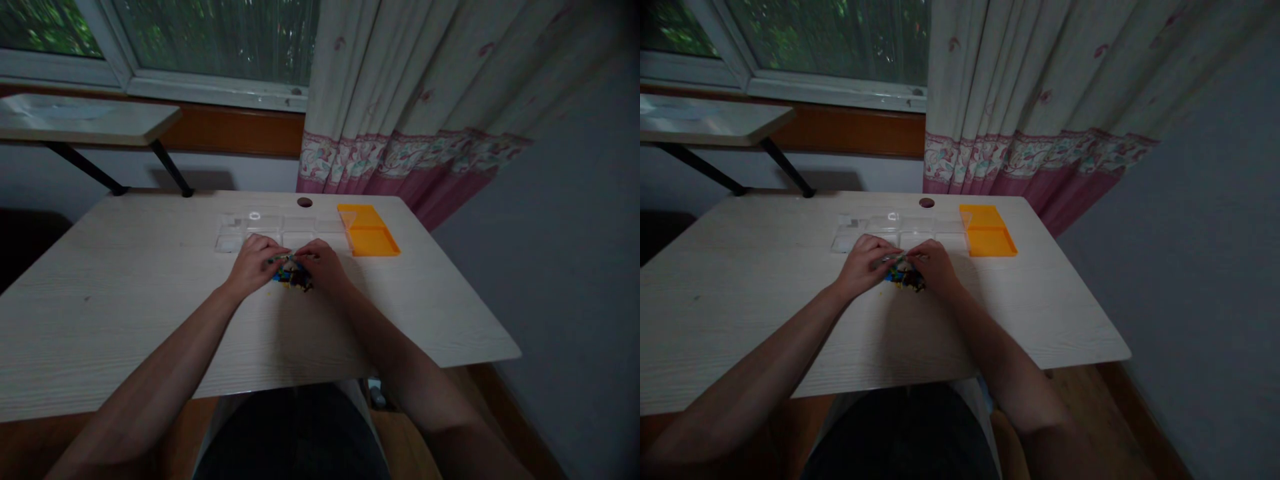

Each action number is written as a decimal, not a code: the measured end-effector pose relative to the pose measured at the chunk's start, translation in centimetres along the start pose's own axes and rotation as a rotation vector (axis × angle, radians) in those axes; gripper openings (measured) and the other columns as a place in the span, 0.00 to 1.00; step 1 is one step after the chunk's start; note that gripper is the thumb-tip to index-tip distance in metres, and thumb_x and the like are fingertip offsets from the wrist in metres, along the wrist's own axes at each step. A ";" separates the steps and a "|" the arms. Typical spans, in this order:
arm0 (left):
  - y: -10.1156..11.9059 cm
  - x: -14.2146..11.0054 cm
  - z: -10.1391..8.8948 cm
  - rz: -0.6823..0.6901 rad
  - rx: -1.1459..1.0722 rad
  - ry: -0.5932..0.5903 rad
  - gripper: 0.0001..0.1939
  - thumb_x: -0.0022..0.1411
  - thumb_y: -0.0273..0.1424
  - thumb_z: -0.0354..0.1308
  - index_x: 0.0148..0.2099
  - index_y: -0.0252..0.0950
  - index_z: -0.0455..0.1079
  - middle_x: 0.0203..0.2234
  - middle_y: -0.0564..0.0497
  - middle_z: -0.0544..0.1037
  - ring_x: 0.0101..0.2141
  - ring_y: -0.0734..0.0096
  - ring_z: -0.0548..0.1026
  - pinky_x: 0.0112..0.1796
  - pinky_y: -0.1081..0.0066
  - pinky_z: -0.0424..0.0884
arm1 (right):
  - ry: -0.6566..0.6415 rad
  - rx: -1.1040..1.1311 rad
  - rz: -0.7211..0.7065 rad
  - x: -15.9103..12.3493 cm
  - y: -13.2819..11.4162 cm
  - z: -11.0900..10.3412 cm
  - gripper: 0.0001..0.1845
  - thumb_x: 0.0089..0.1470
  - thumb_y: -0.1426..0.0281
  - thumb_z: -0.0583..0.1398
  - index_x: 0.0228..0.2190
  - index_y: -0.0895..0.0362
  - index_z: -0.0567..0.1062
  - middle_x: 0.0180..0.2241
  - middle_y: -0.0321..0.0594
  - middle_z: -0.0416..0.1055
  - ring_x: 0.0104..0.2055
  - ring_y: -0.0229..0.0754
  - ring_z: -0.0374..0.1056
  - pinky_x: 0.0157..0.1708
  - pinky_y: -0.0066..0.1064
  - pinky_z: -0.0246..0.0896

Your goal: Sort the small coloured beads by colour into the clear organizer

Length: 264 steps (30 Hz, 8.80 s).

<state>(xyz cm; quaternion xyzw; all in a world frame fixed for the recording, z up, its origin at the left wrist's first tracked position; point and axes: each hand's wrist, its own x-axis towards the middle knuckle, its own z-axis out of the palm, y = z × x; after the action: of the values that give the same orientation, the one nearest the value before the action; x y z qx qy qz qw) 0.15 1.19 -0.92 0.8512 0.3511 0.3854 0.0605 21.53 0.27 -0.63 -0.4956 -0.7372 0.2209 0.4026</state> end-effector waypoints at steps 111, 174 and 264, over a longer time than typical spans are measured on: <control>-2.0 -0.2 -0.3 -0.431 0.140 0.319 0.09 0.65 0.35 0.58 0.43 0.38 0.77 0.37 0.45 0.72 0.45 0.56 0.66 0.49 0.51 0.63 | -0.188 -0.575 -0.304 -1.2 -1.5 1.3 0.09 0.61 0.66 0.61 0.33 0.52 0.81 0.40 0.40 0.74 0.46 0.45 0.61 0.45 0.38 0.48; -1.3 0.1 0.1 -0.339 0.105 0.254 0.13 0.67 0.38 0.54 0.37 0.39 0.77 0.36 0.47 0.75 0.43 0.57 0.70 0.50 0.53 0.64 | -0.059 -0.572 -0.114 -0.5 -1.7 1.9 0.04 0.58 0.68 0.62 0.34 0.53 0.79 0.39 0.41 0.74 0.46 0.46 0.63 0.44 0.38 0.51; -1.6 0.3 0.0 -0.358 0.036 0.334 0.10 0.63 0.39 0.59 0.33 0.39 0.76 0.34 0.51 0.75 0.42 0.62 0.71 0.49 0.58 0.64 | -0.087 -0.597 -0.154 -1.0 -2.4 2.0 0.08 0.58 0.68 0.62 0.38 0.50 0.81 0.53 0.40 0.72 0.55 0.50 0.60 0.52 0.45 0.51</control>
<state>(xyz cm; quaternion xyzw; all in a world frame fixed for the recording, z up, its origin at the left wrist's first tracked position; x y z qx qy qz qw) -0.55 2.55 -1.35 0.7008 0.5085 0.4974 0.0539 18.75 -1.41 -0.46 -0.5246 -0.8215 -0.0156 0.2229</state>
